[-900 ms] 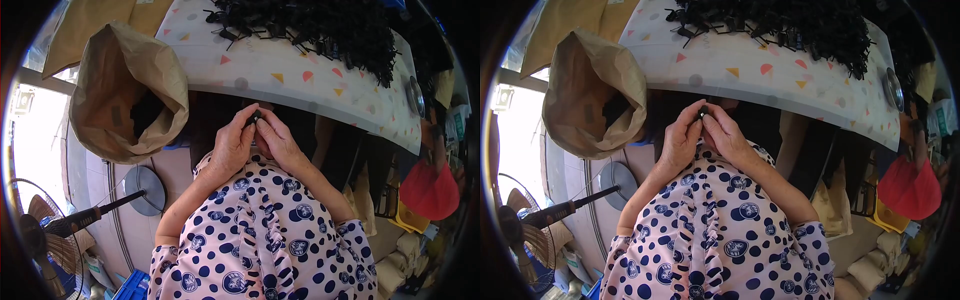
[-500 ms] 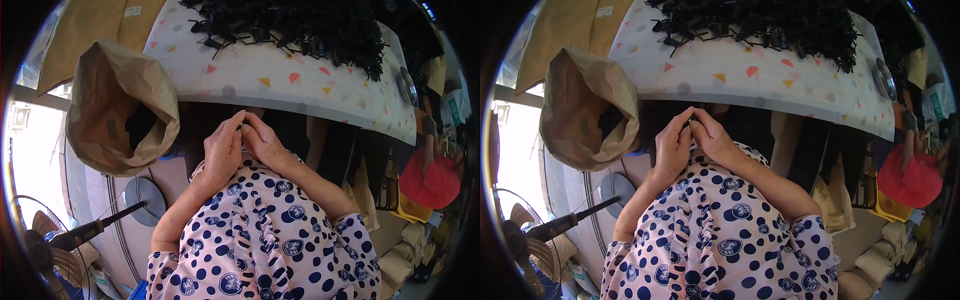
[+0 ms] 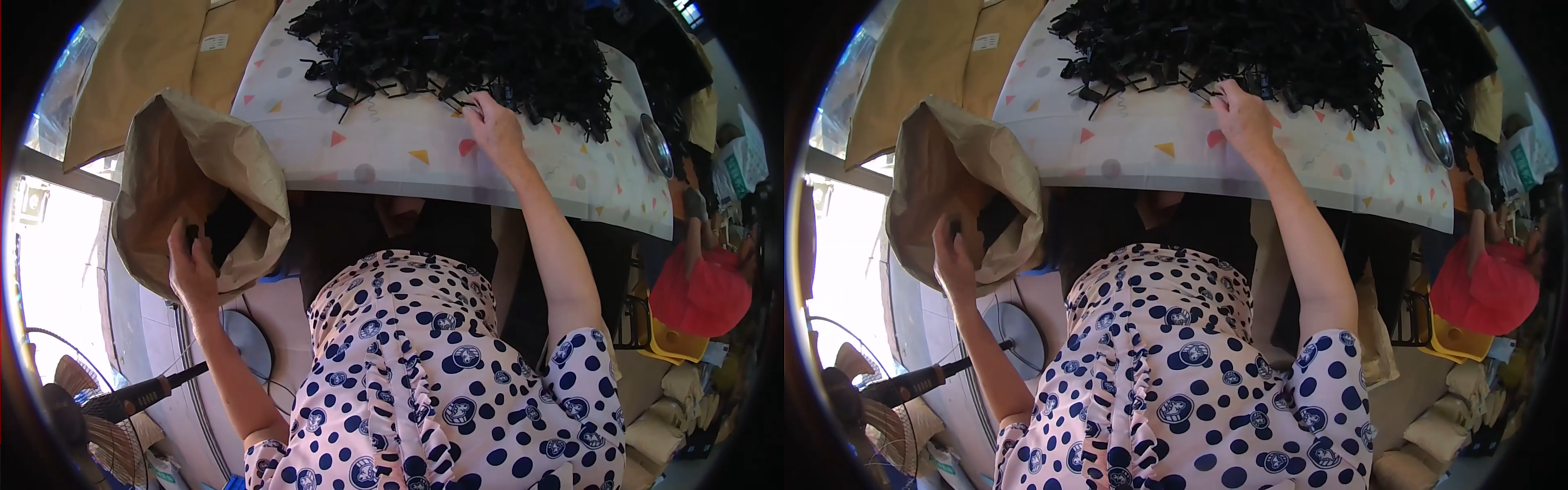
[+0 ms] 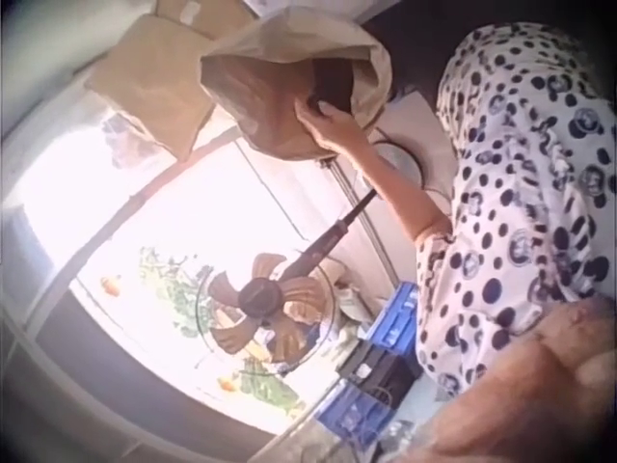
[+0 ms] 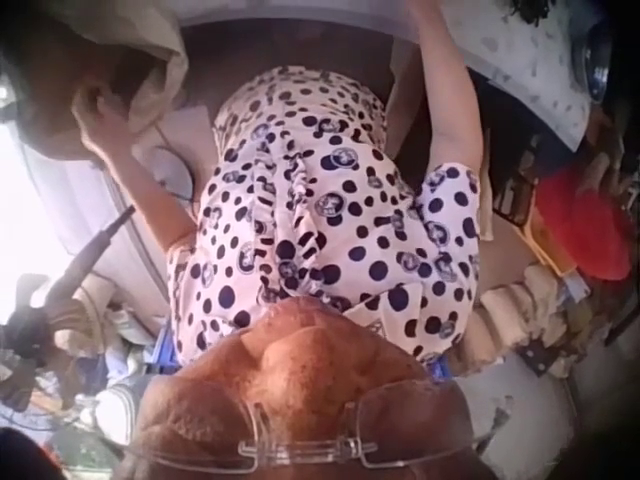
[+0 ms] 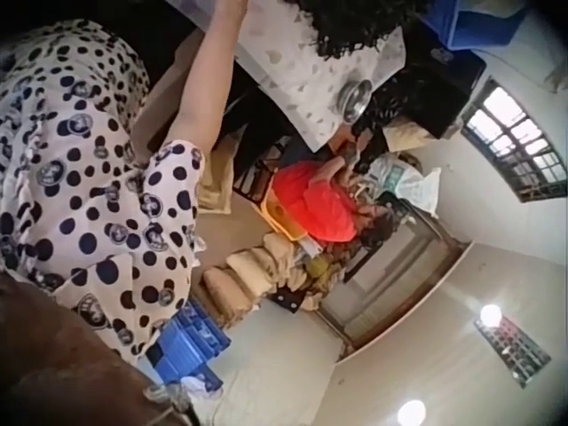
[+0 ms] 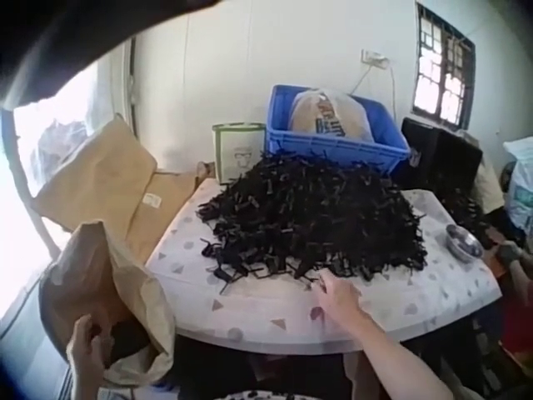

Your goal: Sorting small black plastic components from a pile on a table and placing them into a paper bag.

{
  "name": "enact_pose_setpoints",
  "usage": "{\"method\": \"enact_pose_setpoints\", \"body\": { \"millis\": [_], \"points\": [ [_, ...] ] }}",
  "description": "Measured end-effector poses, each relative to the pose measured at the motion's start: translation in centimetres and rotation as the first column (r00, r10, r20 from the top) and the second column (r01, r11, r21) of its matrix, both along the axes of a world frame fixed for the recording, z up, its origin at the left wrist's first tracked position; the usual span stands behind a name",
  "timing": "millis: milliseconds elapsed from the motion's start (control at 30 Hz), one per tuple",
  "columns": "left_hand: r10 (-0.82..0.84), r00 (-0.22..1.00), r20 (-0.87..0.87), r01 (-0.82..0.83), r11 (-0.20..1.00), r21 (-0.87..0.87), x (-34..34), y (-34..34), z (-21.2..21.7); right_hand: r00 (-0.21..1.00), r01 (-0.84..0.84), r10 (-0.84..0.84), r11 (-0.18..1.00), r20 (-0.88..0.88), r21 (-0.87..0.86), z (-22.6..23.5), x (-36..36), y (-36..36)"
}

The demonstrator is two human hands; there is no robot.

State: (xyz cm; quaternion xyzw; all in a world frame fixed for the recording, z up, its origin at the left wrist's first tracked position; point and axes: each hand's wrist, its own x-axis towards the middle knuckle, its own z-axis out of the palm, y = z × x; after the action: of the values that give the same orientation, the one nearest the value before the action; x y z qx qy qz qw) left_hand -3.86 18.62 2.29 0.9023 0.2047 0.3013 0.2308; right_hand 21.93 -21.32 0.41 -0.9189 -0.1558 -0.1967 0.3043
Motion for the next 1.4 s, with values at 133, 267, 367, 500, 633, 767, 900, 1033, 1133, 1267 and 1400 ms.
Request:
{"method": "enact_pose_setpoints", "body": {
  "millis": [133,267,367,500,633,767,900,1033,1133,1267,1400],
  "points": [
    [0.036,0.995,0.098,-0.048,0.991,0.123,0.3,-0.9,-0.4,0.995,0.054,-0.078,0.942,-0.06,-0.33,-0.1,2.0,0.7],
    [-0.078,0.993,0.092,0.073,0.995,0.062,1.8,-4.6,1.0,0.999,0.03,-0.041,0.892,-0.015,-0.451,-0.1,1.7,1.3],
    [-0.18,0.978,0.102,0.176,0.983,0.045,2.3,-6.1,1.5,0.999,-0.002,0.019,0.885,0.033,-0.466,0.8,-0.1,2.3],
    [-0.29,0.953,0.088,0.286,0.957,0.047,2.8,-7.8,1.6,0.998,0.01,0.02,0.864,0.054,-0.504,-0.8,1.4,1.3],
    [-0.401,0.909,0.112,0.416,0.887,-0.2,2.8,-9.7,1.9,0.998,0.007,0.029,0.863,0.064,-0.505,-1.3,2.1,0.8],
    [-0.541,0.798,0.266,0.54,0.445,-0.715,2.7,-11.0,1.2,0.979,-0.205,0.201,0.962,-0.037,-0.181,-0.5,-0.2,1.6],
    [-0.531,0.761,0.373,0.423,-0.031,-0.906,5.4,-12.7,2.2,0.856,-0.392,0.456,0.879,-0.243,0.27,1.6,-6.8,3.6],
    [-0.546,0.678,0.491,0.353,-0.344,-0.87,7.1,-14.4,0.0,0.686,-0.477,0.648,0.744,-0.331,0.467,2.0,-11.9,4.8],
    [-0.518,0.678,0.522,0.334,-0.416,-0.846,6.8,-15.2,-0.9,0.644,-0.51,0.684,0.718,-0.344,0.473,1.6,-13.6,5.2],
    [-0.51,0.743,0.433,0.332,-0.281,-0.9,5.8,-15.6,-2.0,0.686,-0.554,0.674,0.729,-0.276,0.403,0.1,-15.0,5.2],
    [-0.471,0.789,0.394,0.332,-0.212,-0.919,5.0,-16.7,-2.5,0.711,-0.467,0.612,0.779,-0.347,0.419,-1.0,-16.3,5.0]
  ]
}}
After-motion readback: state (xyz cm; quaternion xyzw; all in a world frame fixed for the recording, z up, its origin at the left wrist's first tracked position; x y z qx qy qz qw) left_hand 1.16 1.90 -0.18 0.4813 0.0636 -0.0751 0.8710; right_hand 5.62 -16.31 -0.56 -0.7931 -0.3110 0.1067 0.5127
